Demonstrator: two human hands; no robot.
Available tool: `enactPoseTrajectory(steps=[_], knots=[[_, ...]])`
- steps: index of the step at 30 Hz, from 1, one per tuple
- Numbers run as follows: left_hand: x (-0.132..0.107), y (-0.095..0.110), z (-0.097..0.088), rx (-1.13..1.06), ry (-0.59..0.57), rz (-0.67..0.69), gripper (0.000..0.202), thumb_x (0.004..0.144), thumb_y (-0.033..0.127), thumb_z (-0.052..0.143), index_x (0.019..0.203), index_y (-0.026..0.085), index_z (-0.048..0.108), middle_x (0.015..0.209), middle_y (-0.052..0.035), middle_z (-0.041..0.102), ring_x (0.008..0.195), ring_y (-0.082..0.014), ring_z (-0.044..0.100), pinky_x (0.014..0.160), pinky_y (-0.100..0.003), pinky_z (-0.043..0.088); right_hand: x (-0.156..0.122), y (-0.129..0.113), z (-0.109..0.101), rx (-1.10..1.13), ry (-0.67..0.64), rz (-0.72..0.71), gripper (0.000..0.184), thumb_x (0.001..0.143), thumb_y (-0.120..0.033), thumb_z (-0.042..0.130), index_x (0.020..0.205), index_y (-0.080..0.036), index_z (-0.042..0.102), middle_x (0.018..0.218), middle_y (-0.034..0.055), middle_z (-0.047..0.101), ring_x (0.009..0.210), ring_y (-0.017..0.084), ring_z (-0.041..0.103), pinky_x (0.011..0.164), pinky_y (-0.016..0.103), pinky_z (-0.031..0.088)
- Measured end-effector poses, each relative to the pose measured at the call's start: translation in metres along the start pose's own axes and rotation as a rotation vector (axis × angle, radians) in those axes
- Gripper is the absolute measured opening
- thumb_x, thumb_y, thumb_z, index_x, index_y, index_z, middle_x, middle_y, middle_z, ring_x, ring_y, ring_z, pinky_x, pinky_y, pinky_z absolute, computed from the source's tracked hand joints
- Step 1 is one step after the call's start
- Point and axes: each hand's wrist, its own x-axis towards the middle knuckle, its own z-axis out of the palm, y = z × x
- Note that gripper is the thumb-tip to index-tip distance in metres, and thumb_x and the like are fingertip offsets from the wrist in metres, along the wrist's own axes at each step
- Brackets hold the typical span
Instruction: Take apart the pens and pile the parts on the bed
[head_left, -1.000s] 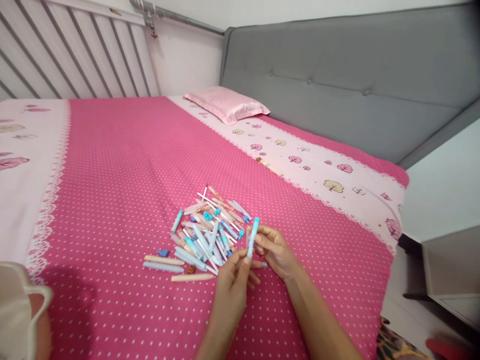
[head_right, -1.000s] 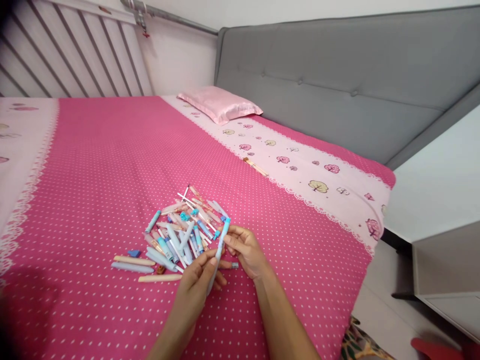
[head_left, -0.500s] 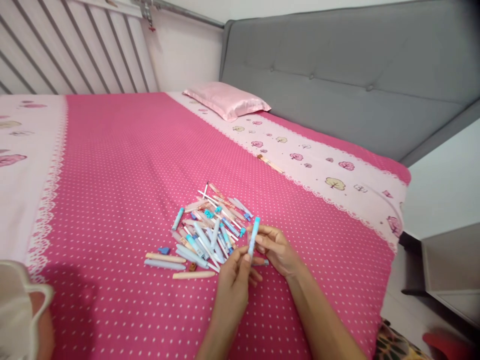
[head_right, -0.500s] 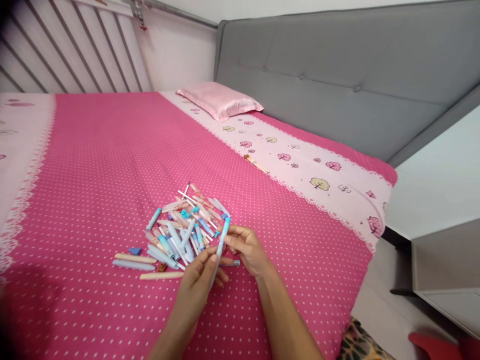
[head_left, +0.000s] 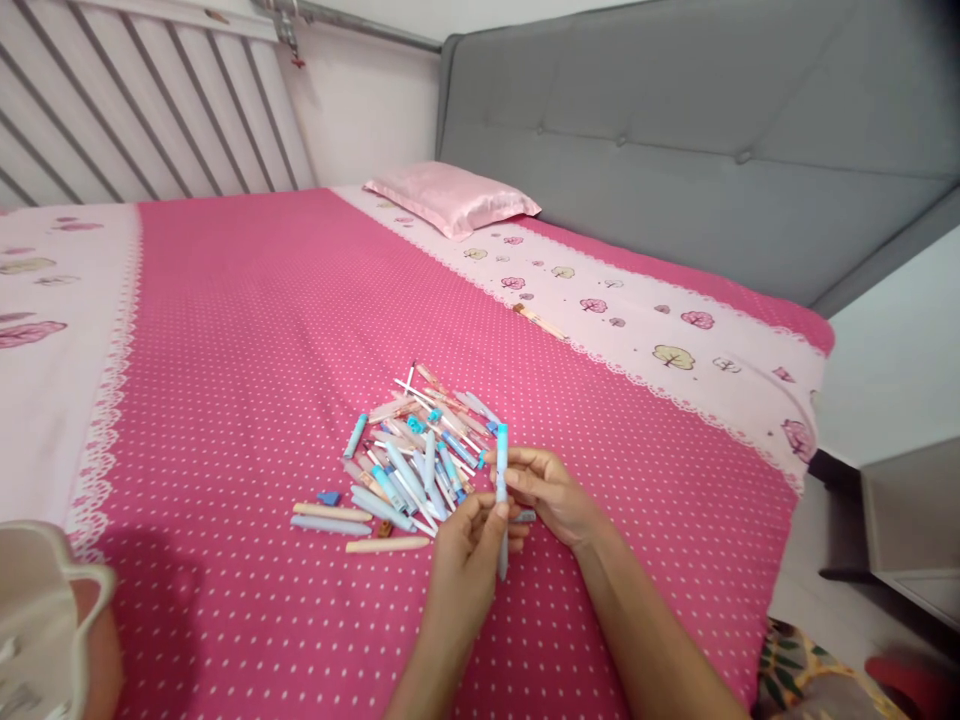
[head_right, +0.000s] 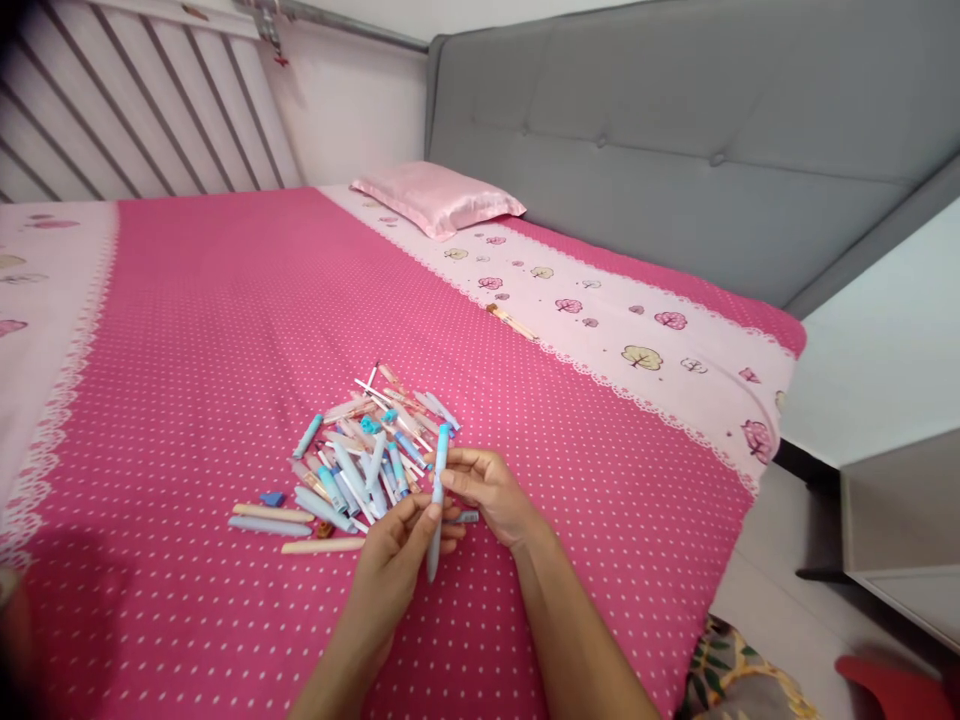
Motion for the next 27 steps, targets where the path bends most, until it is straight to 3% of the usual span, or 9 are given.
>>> enactPoseTrajectory(steps=[6,13,21,27], knots=[[-0.0005,0.0029,0.0006,0.008,-0.002,0.015,0.033,0.072,0.044,0.059,0.083,0.013,0.059,0.081,-0.0060,0.066,0.066,-0.0147,0.062,0.064,-0.027,0.050,-0.0007,0.0041,-0.0049,-0.021,-0.028,0.032,0.020,0.068,-0.030,0.068,0.079,-0.014,0.064,0.060,-0.0009,0.057,0.049,0.006,0.046,0.045,0.017,0.034],[-0.0021,0.0070,0.0024,0.031,-0.004,0.034,0.031,0.071,0.043,0.060,0.080,0.014,0.059,0.076,-0.0049,0.065,0.064,-0.0139,0.060,0.062,-0.026,0.048,-0.0023,0.0011,-0.0046,-0.027,-0.079,0.044,0.023,0.067,-0.035,0.069,0.070,-0.013,0.059,0.053,-0.0037,0.051,0.042,0.003,0.034,0.041,0.016,0.025],[-0.0019,0.0039,0.0023,0.094,0.050,0.076,0.024,0.066,0.036,0.066,0.065,0.015,0.054,0.054,0.0022,0.054,0.049,-0.0087,0.049,0.049,-0.020,0.037,-0.0037,0.0023,-0.0053,-0.031,-0.107,0.030,0.022,0.063,-0.030,0.072,0.072,-0.014,0.059,0.059,-0.0026,0.053,0.049,0.006,0.044,0.046,0.017,0.032],[-0.0031,0.0041,0.0025,0.145,0.114,0.086,0.024,0.062,0.033,0.069,0.061,0.015,0.053,0.052,0.0033,0.052,0.047,-0.0079,0.045,0.048,-0.020,0.035,-0.0053,-0.0014,-0.0009,-0.036,-0.124,0.003,0.022,0.062,-0.028,0.073,0.072,-0.015,0.058,0.062,-0.0031,0.051,0.053,0.006,0.044,0.049,0.017,0.034]])
